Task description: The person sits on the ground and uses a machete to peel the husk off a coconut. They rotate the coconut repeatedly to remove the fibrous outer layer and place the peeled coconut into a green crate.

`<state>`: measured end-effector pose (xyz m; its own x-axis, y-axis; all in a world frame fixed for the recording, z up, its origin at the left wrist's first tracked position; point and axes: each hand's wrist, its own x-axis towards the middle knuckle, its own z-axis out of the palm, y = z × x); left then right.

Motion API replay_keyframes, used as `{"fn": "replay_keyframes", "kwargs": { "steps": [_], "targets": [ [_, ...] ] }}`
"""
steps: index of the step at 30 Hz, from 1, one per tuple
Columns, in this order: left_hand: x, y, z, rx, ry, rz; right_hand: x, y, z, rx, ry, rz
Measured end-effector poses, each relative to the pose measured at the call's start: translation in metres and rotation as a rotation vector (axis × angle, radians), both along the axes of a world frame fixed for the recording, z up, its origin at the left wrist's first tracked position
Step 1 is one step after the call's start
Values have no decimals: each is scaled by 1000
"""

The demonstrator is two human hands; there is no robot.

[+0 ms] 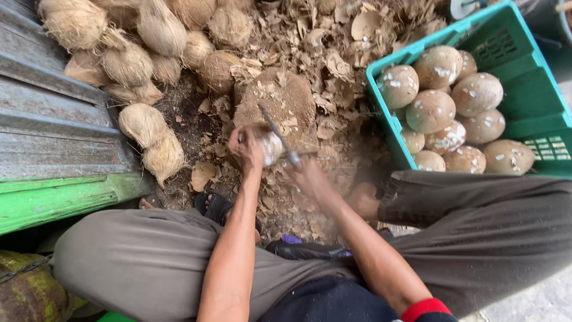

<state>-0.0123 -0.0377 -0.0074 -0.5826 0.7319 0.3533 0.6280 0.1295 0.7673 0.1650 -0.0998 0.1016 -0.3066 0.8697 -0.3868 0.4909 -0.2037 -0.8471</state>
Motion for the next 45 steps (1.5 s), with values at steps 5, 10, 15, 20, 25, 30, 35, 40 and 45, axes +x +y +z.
{"fn": "replay_keyframes", "kwargs": {
  "steps": [5,10,15,20,25,30,35,40,45],
  "targets": [
    [0,0,-2,-144,16,52,2,1,-1,-97,-8,-30],
    [-1,-1,-4,35,186,-54,8,-1,32,-134,-63,-85],
    [-3,-2,-1,-235,-405,67,5,-2,32,42,108,-145],
    [-5,-6,8,-163,-446,-27,5,5,13,-106,-319,150],
    [-7,-11,24,-467,-411,34,7,3,17,-361,-38,-238],
    [-11,-17,19,-330,-551,-71,18,7,26,-413,126,-323],
    [-13,-21,17,-202,-658,93,19,4,8,-282,-18,-167],
    [-12,-24,14,-55,-721,10,7,-8,-5,-69,-40,-18],
    [-11,-25,11,211,-330,0,8,-10,2,-304,-43,-128]
  ]
}}
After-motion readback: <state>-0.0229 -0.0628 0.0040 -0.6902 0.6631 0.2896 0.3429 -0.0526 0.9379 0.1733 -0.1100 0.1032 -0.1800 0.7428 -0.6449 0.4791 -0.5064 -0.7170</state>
